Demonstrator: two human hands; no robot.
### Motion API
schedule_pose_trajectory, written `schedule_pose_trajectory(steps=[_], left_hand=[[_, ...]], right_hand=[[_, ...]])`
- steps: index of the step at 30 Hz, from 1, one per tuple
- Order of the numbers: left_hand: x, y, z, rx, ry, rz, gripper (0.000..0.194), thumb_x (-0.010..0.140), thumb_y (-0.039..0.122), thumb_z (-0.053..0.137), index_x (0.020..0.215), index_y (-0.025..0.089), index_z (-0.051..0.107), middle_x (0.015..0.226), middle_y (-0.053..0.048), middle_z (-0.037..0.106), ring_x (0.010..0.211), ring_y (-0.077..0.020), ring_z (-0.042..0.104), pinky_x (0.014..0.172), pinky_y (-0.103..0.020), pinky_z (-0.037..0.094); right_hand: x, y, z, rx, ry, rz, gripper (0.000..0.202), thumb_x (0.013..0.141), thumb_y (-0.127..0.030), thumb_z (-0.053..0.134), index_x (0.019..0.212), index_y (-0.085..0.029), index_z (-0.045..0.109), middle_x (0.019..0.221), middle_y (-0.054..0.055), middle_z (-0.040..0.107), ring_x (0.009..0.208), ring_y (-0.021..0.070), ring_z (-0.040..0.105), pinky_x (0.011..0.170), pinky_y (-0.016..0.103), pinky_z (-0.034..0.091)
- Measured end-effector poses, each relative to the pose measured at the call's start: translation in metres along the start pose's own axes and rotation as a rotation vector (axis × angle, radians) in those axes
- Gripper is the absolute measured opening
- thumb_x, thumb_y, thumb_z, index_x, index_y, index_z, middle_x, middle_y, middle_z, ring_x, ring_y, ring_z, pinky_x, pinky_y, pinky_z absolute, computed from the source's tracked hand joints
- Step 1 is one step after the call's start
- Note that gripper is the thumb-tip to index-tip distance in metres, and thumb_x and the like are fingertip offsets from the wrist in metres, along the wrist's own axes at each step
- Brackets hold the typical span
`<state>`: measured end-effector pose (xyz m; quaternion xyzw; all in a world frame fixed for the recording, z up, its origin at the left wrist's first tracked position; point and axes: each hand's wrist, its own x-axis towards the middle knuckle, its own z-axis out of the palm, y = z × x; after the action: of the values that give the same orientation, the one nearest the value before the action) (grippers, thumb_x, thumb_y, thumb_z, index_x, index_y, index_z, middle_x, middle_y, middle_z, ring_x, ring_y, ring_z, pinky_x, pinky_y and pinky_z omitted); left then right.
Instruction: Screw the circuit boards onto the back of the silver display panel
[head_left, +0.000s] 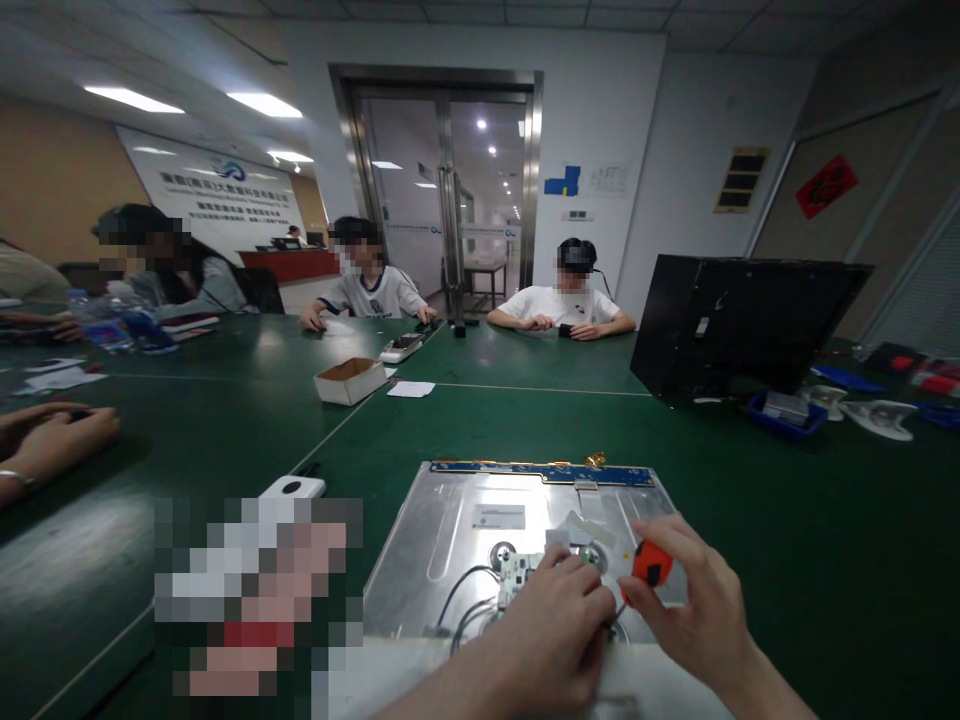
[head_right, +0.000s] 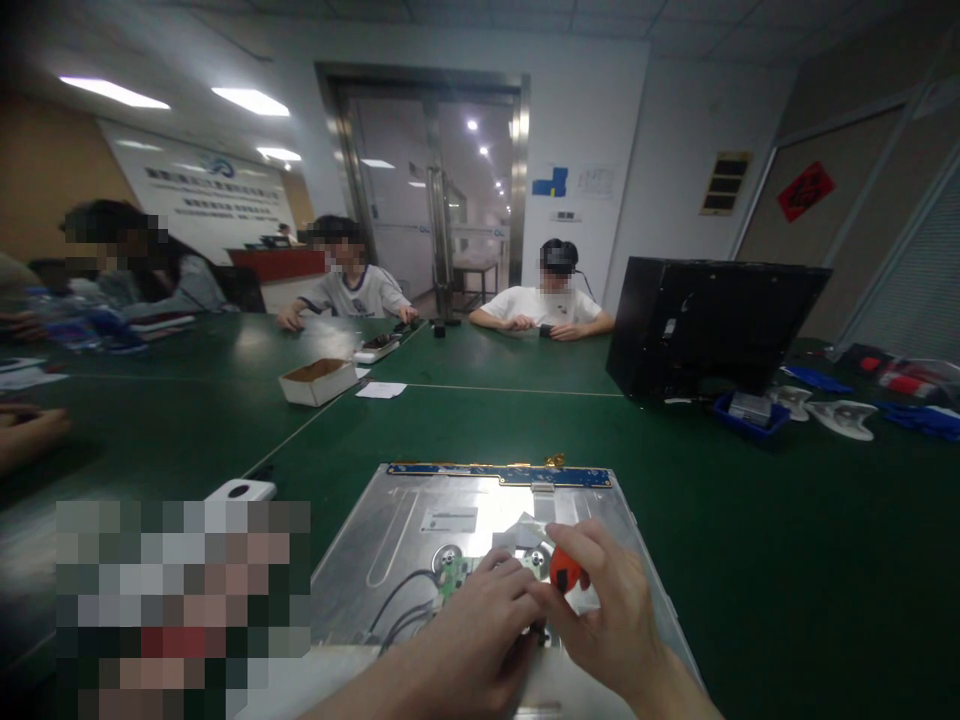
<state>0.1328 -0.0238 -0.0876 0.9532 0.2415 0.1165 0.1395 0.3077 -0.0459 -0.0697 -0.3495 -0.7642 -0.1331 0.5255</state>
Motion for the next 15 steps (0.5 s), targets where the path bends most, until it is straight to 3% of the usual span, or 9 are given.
schedule_pose_trajectory(steps=[5, 9, 15], left_hand=[[0.000, -0.001, 0.002, -0.017, 0.034, 0.007, 0.008, 0.081, 0.019, 0.054, 0.089, 0.020, 0.052, 0.095, -0.004, 0.062, 0.091, -0.0207, 0.057, 0.090, -0.036, 0.035], [-0.001, -0.003, 0.004, -0.020, 0.034, 0.009, 0.012, 0.081, 0.019, 0.055, 0.093, 0.020, 0.053, 0.097, -0.004, 0.062, 0.093, -0.0210, 0.057, 0.091, -0.037, 0.035], [-0.001, -0.002, 0.003, -0.043, 0.019, 0.004, 0.019, 0.081, 0.018, 0.055, 0.100, 0.021, 0.054, 0.100, -0.005, 0.063, 0.095, -0.0233, 0.057, 0.092, -0.039, 0.034]], right_hand=[[0.007, -0.006, -0.006, 0.052, -0.063, 0.028, 0.031, 0.095, -0.020, 0.037, 0.125, -0.016, 0.047, 0.083, 0.006, 0.066, 0.065, 0.0172, 0.065, 0.051, 0.027, 0.051], [0.000, -0.002, -0.002, 0.008, -0.033, 0.045, 0.032, 0.092, -0.019, 0.045, 0.124, -0.018, 0.047, 0.079, 0.004, 0.066, 0.061, 0.0171, 0.064, 0.050, 0.028, 0.051], [-0.008, 0.004, 0.004, -0.048, 0.027, 0.030, 0.026, 0.090, -0.031, 0.058, 0.113, -0.022, 0.051, 0.071, -0.001, 0.061, 0.057, 0.0155, 0.060, 0.048, 0.026, 0.049]])
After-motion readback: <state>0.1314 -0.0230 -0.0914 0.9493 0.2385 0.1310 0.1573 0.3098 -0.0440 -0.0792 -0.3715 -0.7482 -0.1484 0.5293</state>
